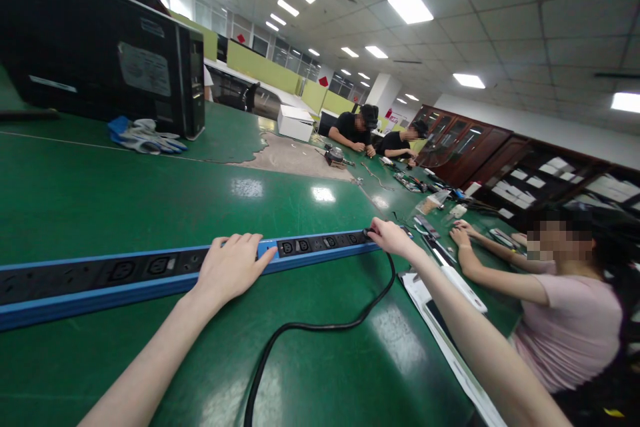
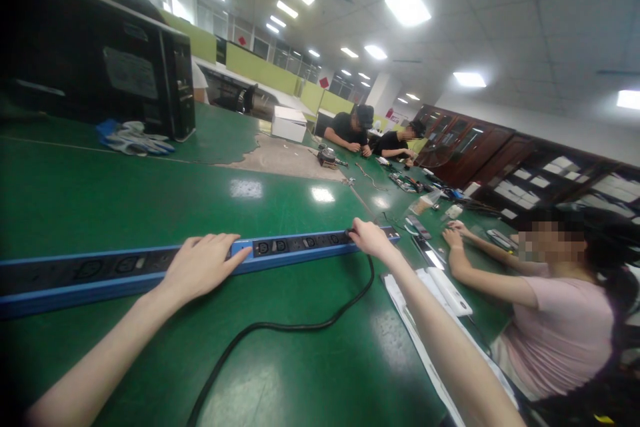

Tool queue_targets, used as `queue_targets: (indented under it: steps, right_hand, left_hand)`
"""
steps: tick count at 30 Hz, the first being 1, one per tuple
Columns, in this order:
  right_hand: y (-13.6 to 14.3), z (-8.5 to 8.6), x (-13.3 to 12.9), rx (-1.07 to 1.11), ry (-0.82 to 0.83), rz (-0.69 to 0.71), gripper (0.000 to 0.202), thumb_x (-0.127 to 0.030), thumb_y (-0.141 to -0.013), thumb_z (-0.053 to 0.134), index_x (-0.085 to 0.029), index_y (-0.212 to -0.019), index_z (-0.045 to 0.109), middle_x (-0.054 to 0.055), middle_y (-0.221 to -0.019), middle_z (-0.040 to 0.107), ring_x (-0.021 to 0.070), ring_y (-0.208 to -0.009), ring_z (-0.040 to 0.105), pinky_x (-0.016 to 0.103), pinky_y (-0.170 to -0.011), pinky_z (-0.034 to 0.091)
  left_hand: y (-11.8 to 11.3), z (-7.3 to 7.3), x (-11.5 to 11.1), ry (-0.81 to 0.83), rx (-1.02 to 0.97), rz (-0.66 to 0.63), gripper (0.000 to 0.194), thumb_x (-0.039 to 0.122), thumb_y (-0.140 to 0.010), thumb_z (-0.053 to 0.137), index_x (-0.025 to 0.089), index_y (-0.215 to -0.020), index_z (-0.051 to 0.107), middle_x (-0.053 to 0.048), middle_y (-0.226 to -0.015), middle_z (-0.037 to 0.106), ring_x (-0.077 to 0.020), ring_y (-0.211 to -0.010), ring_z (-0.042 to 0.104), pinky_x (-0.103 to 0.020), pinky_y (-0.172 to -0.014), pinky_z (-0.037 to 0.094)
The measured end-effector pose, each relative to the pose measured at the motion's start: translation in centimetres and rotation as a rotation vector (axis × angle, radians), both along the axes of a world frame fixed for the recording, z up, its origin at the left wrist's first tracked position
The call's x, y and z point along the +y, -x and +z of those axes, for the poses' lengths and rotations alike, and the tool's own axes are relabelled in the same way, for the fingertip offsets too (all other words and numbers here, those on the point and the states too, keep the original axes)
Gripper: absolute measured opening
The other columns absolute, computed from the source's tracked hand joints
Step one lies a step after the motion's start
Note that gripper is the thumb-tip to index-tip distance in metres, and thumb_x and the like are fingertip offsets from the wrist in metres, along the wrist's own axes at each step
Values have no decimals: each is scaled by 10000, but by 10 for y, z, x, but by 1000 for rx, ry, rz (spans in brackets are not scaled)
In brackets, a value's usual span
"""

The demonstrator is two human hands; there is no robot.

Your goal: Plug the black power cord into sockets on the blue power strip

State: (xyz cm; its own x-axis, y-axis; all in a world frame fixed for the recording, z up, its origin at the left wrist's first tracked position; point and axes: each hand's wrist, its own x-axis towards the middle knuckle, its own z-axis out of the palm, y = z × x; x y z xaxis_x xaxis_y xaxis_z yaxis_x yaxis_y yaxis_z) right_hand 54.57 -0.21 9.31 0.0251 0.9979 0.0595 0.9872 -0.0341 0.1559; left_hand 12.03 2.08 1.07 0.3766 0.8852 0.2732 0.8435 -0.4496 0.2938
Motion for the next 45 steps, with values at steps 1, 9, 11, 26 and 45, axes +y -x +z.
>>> queue_targets:
  steps: [1, 9, 11, 26, 45]
  right_hand:
    - [-2, 1, 2, 14, 23, 14, 215, -417, -970, 564, -210, -1026, 582, 73, -886, 710, 206, -813, 665, 247, -690, 394]
    - [-10, 3, 13, 99, 101, 20, 181, -389, -939, 607, -210, -964, 598, 31, -779, 720, 180, -729, 677, 230, -674, 424]
    - [-6, 3, 15, 149, 134, -5, 158, -366, -934, 613, -208, -937, 600, 29, -739, 720, 174, -666, 675, 234, -654, 436]
    - [5, 5, 33, -31, 191, 14, 185, -376, -868, 666, -198, -913, 641, 78, -852, 729, 225, -806, 691, 252, -661, 419]
    - [10, 5, 21, 181, 241, -46, 120, -334, -926, 611, -224, -934, 566, 18, -654, 697, 194, -627, 671, 263, -637, 434]
  left_hand:
    - [0, 1, -1, -3, 6, 3, 550, 599, -972, 334, 221, -1205, 657, -148, -1177, 718, -322, -1137, 610, -439, -943, 366]
    - [0, 3, -3, -8, 18, 20, 525, 587, -980, 318, 215, -1086, 673, -140, -1094, 728, -312, -1083, 619, -420, -906, 366]
    - [-1, 2, -3, -7, 11, 18, 522, 586, -977, 325, 216, -1085, 676, -141, -1089, 729, -315, -1076, 622, -422, -904, 368]
    - [-1, 5, -5, -43, 17, 37, 509, 569, -984, 326, 204, -1046, 675, -142, -1056, 731, -312, -1048, 631, -419, -897, 375]
    - [0, 4, -8, -65, 24, 31, 525, 586, -989, 305, 203, -1045, 660, -140, -1056, 726, -304, -1041, 624, -413, -906, 363]
